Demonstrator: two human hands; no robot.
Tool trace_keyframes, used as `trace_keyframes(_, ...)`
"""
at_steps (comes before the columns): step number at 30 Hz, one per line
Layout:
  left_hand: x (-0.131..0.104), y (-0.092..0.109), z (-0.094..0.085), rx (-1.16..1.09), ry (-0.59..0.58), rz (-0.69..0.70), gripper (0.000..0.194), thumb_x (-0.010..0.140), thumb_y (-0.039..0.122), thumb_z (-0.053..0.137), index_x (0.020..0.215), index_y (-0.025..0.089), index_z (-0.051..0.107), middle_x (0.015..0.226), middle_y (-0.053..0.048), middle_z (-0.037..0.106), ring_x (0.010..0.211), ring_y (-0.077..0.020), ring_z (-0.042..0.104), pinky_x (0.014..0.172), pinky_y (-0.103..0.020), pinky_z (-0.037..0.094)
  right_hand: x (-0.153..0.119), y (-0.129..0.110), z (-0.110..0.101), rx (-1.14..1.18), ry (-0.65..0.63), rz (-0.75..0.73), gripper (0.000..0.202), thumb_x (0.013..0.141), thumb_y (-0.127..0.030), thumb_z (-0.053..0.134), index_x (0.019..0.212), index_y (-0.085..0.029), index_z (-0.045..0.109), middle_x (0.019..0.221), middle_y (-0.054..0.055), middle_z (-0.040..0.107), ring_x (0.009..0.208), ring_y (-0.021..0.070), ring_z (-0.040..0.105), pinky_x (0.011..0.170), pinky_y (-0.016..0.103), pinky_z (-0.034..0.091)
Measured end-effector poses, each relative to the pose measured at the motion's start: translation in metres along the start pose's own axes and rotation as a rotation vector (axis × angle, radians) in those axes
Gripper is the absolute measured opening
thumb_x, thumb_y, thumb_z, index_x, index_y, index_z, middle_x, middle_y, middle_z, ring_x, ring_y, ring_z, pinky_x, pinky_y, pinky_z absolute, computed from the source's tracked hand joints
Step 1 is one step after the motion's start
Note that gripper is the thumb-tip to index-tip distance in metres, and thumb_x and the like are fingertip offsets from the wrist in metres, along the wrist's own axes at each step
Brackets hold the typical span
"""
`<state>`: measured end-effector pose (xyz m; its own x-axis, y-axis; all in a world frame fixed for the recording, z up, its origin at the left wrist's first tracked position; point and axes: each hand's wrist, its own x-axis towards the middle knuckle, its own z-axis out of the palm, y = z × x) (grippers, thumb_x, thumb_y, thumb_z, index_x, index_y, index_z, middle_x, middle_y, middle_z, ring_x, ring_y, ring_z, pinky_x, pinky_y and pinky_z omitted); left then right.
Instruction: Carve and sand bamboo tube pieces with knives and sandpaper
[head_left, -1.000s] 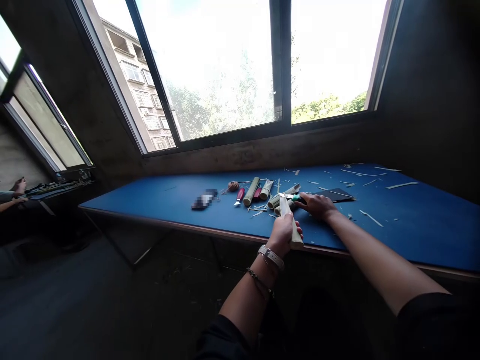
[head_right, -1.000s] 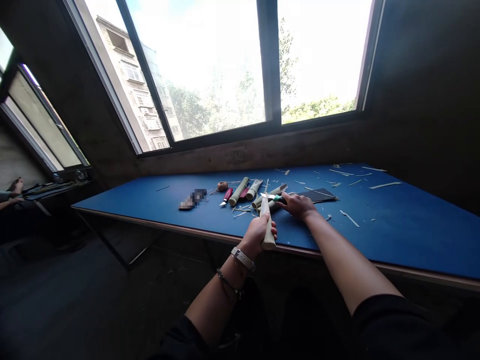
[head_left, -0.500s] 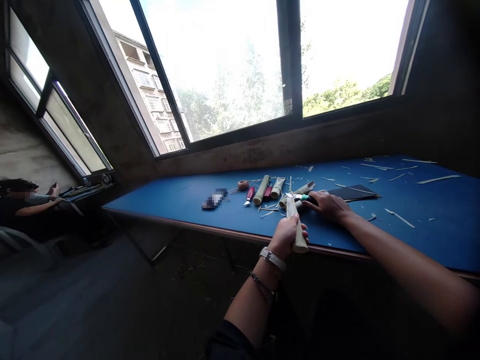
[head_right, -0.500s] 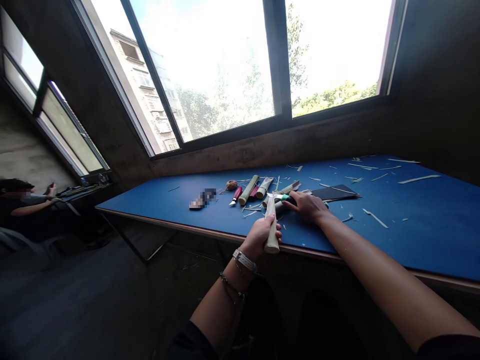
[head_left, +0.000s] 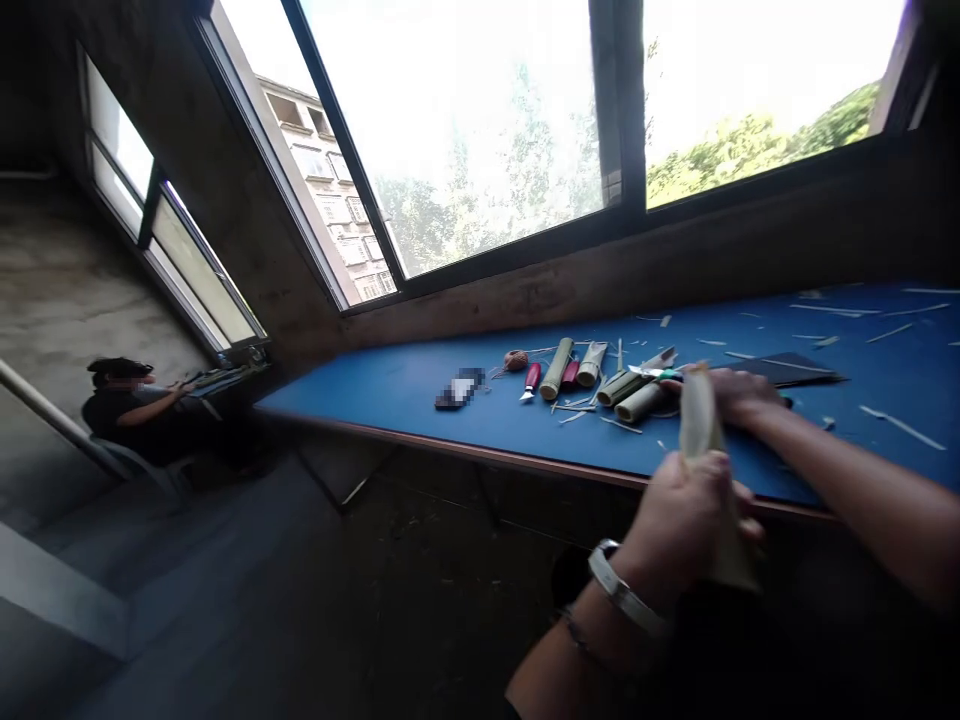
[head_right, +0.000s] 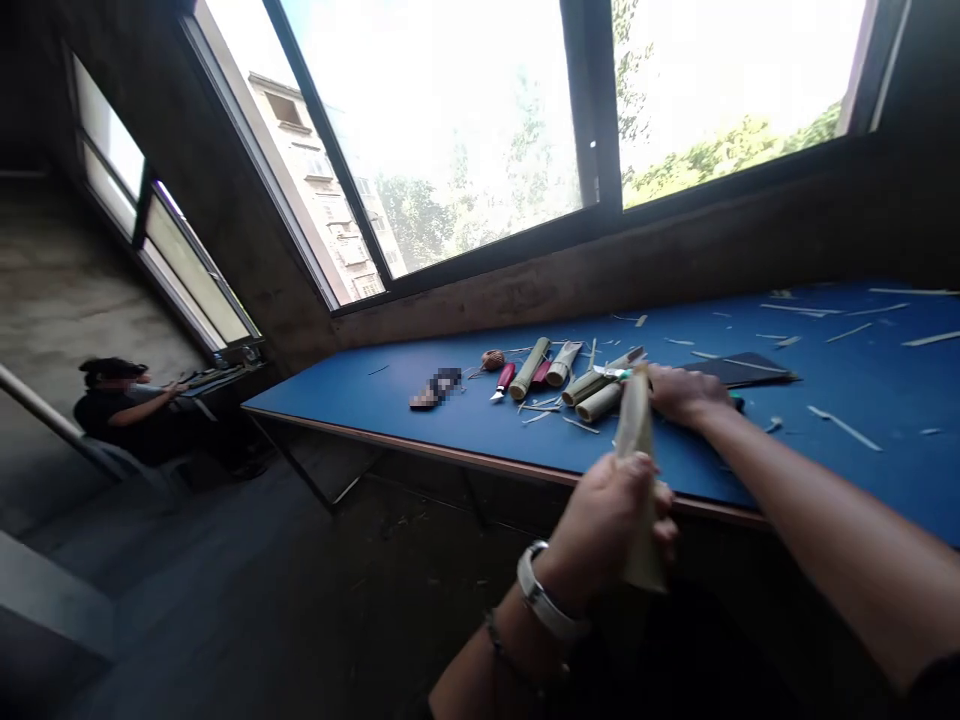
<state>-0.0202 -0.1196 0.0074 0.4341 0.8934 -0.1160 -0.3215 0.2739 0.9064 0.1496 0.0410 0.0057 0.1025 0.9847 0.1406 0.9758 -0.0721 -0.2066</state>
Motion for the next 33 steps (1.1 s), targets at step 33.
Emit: trace_keyframes(33, 0.059, -0.007, 0.002, 0.492, 0.088, 0.347, 0.023, 0.086, 0.039, 0.042, 0.090, 0.017, 0.041, 0.070, 0.002, 0.049, 0.039, -0.0041, 0.045, 0.036, -0.016, 0.038, -0.061, 0.044, -0.029, -0.129, 0.492, -0.288, 0.056, 0.088, -0.060, 0.018, 0.100, -0.017, 0.051, 0.076, 0.010, 0.067, 0.066, 0.0291, 0.065, 0.045, 0.029, 0.033)
